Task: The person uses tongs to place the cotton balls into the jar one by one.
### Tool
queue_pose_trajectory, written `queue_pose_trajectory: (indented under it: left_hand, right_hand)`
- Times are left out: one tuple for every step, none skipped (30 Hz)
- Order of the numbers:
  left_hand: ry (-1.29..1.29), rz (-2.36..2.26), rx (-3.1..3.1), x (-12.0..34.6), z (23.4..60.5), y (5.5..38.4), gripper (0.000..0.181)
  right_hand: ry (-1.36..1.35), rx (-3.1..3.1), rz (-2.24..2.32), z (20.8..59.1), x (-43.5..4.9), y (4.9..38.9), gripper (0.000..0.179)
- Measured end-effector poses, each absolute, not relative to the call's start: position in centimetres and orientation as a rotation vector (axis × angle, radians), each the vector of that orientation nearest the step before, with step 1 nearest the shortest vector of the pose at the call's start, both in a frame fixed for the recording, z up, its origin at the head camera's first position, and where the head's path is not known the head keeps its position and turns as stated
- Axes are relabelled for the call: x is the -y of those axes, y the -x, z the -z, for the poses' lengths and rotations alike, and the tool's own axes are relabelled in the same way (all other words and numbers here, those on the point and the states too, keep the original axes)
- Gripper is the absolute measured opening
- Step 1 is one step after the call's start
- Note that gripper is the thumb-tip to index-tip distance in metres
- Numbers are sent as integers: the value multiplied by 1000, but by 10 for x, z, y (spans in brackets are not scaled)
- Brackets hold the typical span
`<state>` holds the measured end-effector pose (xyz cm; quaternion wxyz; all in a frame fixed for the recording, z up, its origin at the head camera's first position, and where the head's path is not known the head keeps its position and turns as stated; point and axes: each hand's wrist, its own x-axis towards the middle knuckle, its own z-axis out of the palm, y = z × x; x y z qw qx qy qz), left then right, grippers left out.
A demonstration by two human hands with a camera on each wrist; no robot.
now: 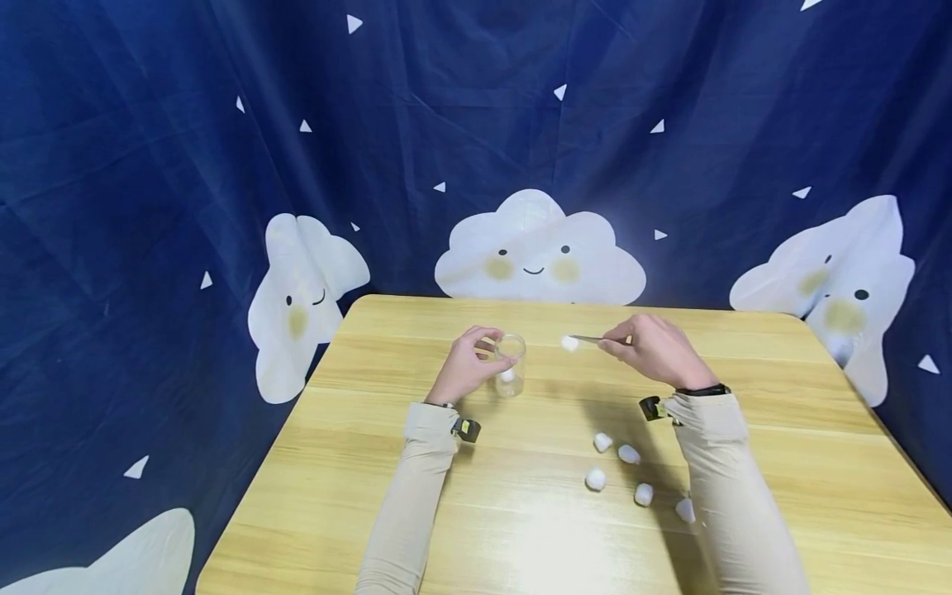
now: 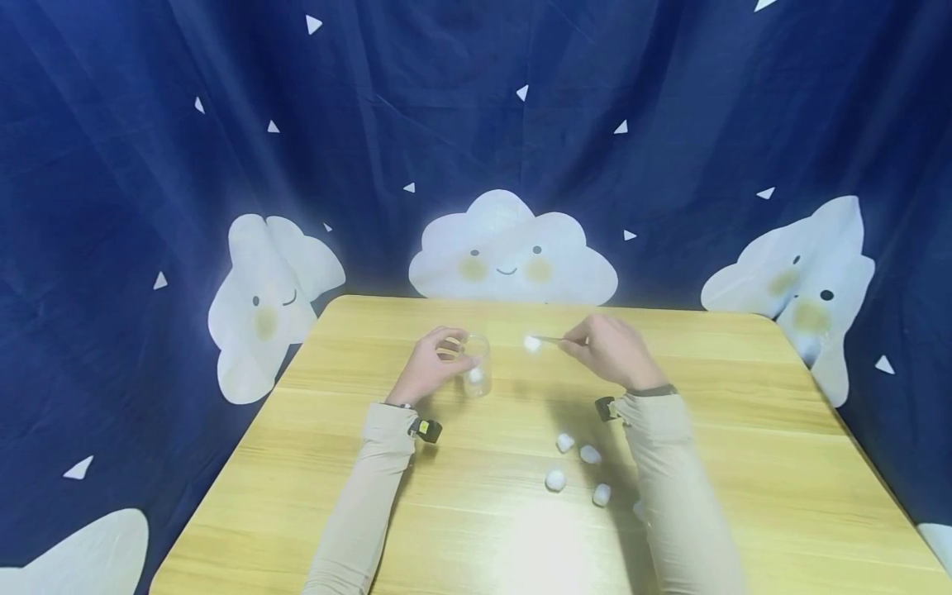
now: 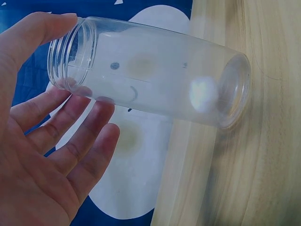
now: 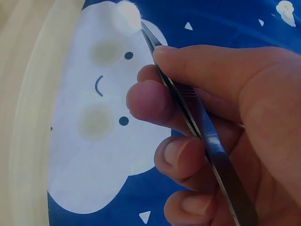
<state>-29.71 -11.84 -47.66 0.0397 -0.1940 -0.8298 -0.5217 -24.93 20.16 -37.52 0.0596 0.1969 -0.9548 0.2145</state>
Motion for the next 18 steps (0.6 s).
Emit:
queue_pose_trajectory:
  left_hand:
    - [596,1601,2543,118,477,297,51]
    - [595,1603,2543,118,477,297,51]
    - [594,1605,2543,118,477,297,51]
    - [593,1607,2543,118,477,297,51]
    - [591,1606,2543,118,477,297,51]
    - [591,1607,2542,118,477,297,51]
    - [589,1606,2542,118,477,297,51]
    - [589,1605,2541,118,477,297,51]
    - [589,1604,2541,118,477,297,50]
    - [588,1601,2542,118,477,297,50]
    - [587,1598,2543,118,477,297,51]
    - [587,1596,2545,118,477,297,51]
    - [587,1596,2547,118,477,297,51]
    - [585,1595,2550,118,476,296,51]
    - [586,1598,2552,118,476,296,51]
    - [585,1601,2554,118,476,296,51]
    - [587,1602,2554,118,476,296,51]
    - [585,1602,2556,119,476,296,51]
  right_hand:
    - [-601,2886,-647,375,-201,250,15]
    - [-608,2879,-641,375,-200,251,14]
    - [-612,2871,-635,375,-199,252,14]
    - [-614,2865,-628,375,-198,253,13]
    - [-616,2861,-624,375,-197,254,13]
    - [-614,2859,-621,374,-195,255,13]
    - [-612,2858,-620,374,-194,256,13]
    - [-613,2859,-618,373,-193,257,13]
    - [-611,2861,-620,373,-191,258,13]
    - [-611,2864,-622,372,-190,258,13]
    - [-614,2865,-627,372,-188,258,14]
    - [-618,2866,-631,371,-187,259,14]
    - [-620,2866,-634,371,-186,259,14]
    - [-621,2868,-637,370,-184,259,15]
    - [-619,2868,-640,370,-183,259,15]
    - [-621,2869,-643,370,-182,259,16]
    - [-622,2869,-644,370,-180,260,16]
    - [-622,2869,-642,370,-179,260,16]
